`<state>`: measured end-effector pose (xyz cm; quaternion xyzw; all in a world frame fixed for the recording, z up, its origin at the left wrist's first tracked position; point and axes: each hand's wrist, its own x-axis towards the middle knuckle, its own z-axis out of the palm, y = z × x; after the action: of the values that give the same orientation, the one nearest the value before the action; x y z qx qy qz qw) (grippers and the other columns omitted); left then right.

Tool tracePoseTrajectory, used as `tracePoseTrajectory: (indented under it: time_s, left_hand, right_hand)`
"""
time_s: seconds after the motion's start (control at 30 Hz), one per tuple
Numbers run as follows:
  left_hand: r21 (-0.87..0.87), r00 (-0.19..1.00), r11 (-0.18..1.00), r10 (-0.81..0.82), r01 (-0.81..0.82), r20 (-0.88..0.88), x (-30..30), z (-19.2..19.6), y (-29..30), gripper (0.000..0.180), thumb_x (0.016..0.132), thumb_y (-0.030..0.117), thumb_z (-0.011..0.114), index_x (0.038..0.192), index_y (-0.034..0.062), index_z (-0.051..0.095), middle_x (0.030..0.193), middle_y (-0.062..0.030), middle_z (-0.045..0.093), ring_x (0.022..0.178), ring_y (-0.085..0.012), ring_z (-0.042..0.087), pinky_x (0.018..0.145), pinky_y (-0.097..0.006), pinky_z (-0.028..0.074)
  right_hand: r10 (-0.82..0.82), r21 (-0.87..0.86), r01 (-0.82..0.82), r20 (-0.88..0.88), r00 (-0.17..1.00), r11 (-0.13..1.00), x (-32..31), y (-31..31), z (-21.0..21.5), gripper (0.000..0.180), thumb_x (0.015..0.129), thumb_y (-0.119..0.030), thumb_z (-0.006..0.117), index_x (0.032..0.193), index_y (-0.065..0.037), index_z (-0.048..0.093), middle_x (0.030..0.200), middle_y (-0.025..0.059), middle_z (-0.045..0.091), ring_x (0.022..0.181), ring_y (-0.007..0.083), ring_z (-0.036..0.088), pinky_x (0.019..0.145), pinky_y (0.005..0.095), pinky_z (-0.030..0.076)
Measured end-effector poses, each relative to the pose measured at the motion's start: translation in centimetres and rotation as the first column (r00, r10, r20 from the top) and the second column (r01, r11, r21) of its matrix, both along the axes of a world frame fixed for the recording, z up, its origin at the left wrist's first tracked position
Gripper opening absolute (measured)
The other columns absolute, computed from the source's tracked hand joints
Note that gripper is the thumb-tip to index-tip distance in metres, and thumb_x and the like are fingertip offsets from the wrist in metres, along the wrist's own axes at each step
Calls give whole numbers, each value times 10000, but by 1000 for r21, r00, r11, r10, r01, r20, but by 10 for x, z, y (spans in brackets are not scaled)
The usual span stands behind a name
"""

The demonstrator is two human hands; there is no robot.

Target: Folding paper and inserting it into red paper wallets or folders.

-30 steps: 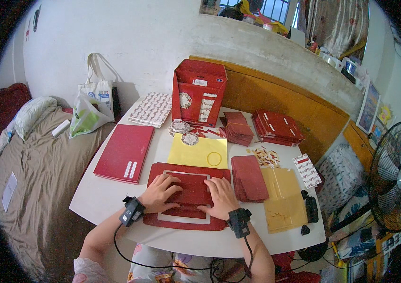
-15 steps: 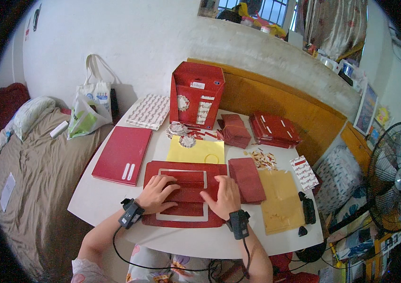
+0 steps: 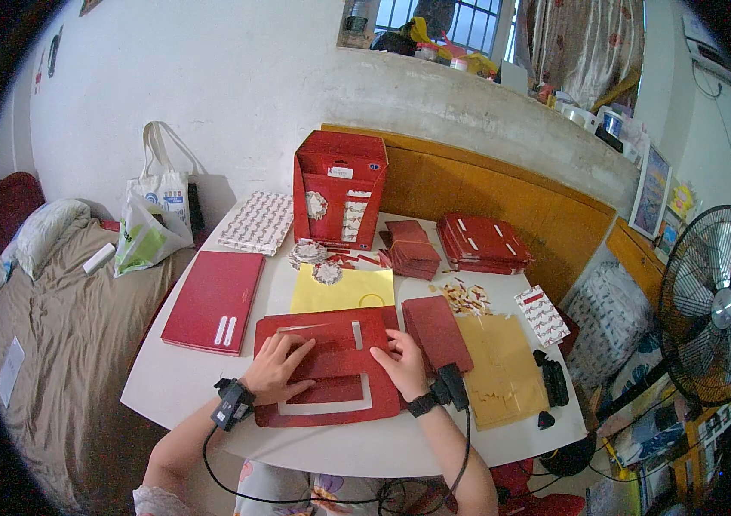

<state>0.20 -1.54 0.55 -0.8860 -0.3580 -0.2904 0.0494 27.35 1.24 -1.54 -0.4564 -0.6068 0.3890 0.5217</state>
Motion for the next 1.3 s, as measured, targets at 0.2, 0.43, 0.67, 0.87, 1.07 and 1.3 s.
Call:
tracePoseTrajectory:
  time_s: [0.2,0.43,0.67,0.87,1.07,1.3]
  left_hand:
    - [-20,1000,1000,0,0,-18,-2,3,-1,695,737,298,721,1303,4,446,1174,-134,450,1069,-308,450,901,-411,397]
    - [-18,999,1000,13,-14,-45,0,4,-1,689,744,314,708,1307,13,448,1181,-139,454,1068,-316,451,899,-410,400]
    - [-73,1000,997,13,-15,-18,0,-3,0,711,730,353,711,1307,29,450,1181,-141,461,1080,-316,452,911,-418,403]
    - [-110,1000,994,-6,6,4,0,-5,3,709,729,353,714,1299,21,453,1179,-143,460,1084,-324,458,916,-437,421]
    - [-118,999,992,-43,42,-7,-2,-7,4,655,741,336,704,1260,-1,487,1160,-156,467,1060,-331,477,901,-431,438]
    - [-93,997,992,-80,80,4,-2,-16,7,599,756,315,695,1228,-1,507,1115,-163,493,1002,-330,503,886,-418,439]
  right_hand:
    - [214,-292,-325,-355,910,899,-7,-9,17,429,841,-47,644,1232,1,474,1127,82,613,991,160,596,878,305,480]
    - [287,-318,-465,-473,833,826,-6,-7,10,461,850,9,583,1286,-15,435,1255,94,536,1129,196,533,958,362,446]
    - [304,-269,-454,-453,838,850,-8,-10,10,494,824,19,614,1286,-22,442,1232,80,557,1121,184,534,960,342,432]
    - [319,-262,-474,-466,825,841,-8,-9,10,478,826,21,612,1276,-29,458,1234,71,557,1113,180,538,959,338,432]
    - [329,-245,-433,-369,869,868,-6,-7,6,452,825,15,616,1252,-26,474,1222,70,566,1106,169,543,959,327,427]
    - [319,-251,-426,-375,870,869,-8,-10,7,420,827,17,615,1225,-28,489,1198,61,573,1094,158,544,947,314,431]
